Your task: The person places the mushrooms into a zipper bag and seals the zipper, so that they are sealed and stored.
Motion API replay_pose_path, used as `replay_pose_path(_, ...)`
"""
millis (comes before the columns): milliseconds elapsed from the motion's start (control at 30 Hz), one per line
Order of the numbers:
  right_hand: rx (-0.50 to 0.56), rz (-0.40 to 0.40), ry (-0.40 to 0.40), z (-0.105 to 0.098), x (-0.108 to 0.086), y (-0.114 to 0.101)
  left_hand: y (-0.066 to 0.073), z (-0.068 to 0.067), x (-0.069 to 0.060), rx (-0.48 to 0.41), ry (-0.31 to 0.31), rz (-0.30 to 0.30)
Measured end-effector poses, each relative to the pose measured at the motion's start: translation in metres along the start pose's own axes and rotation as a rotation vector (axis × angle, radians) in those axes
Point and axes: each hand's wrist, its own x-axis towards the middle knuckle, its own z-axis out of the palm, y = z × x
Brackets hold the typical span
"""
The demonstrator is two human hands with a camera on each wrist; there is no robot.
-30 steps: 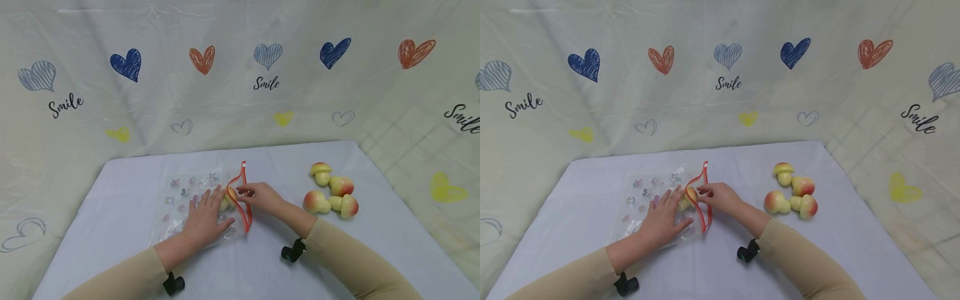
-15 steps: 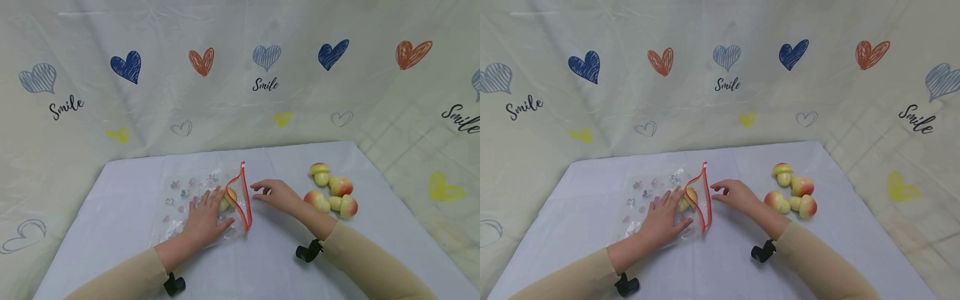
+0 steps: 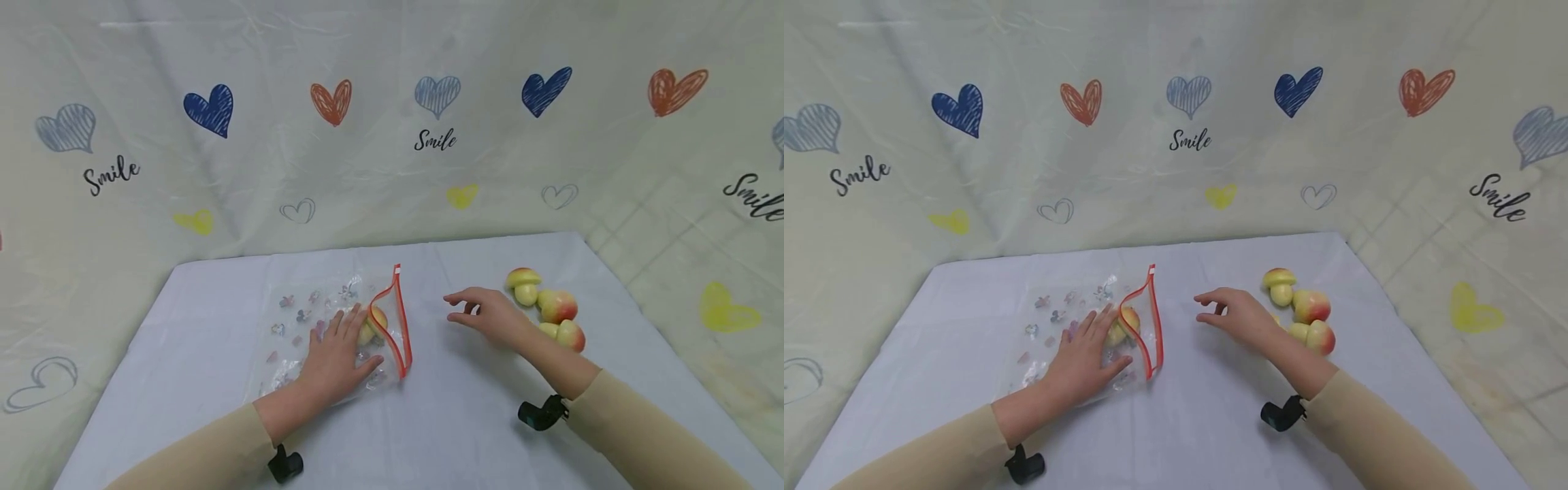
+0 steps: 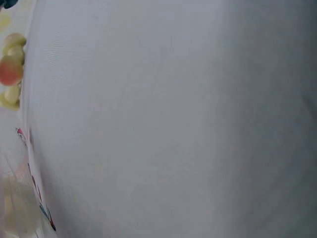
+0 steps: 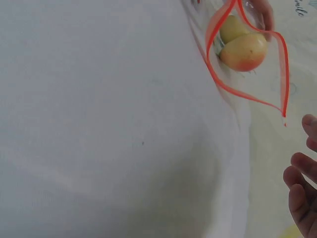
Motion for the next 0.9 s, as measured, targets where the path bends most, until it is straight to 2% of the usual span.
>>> replay_pose_path(367,-0.053,0.083,-0.005,-0.035,-0.021,0.024,0.0,0.0,0.0,-0.007,0.001,-0.006)
replay_pose_path(667,-0.124,0.087,-0.098,-0.057,-0.043,0.041,0.0,0.002,0.0,-0.013,-0.004,-0.009)
replay_pose_path(900,-0.152,0.141,-0.143,-0.065,-0.048,0.045,0.001,0.0,0.0,-0.015,-0.007,-0.012)
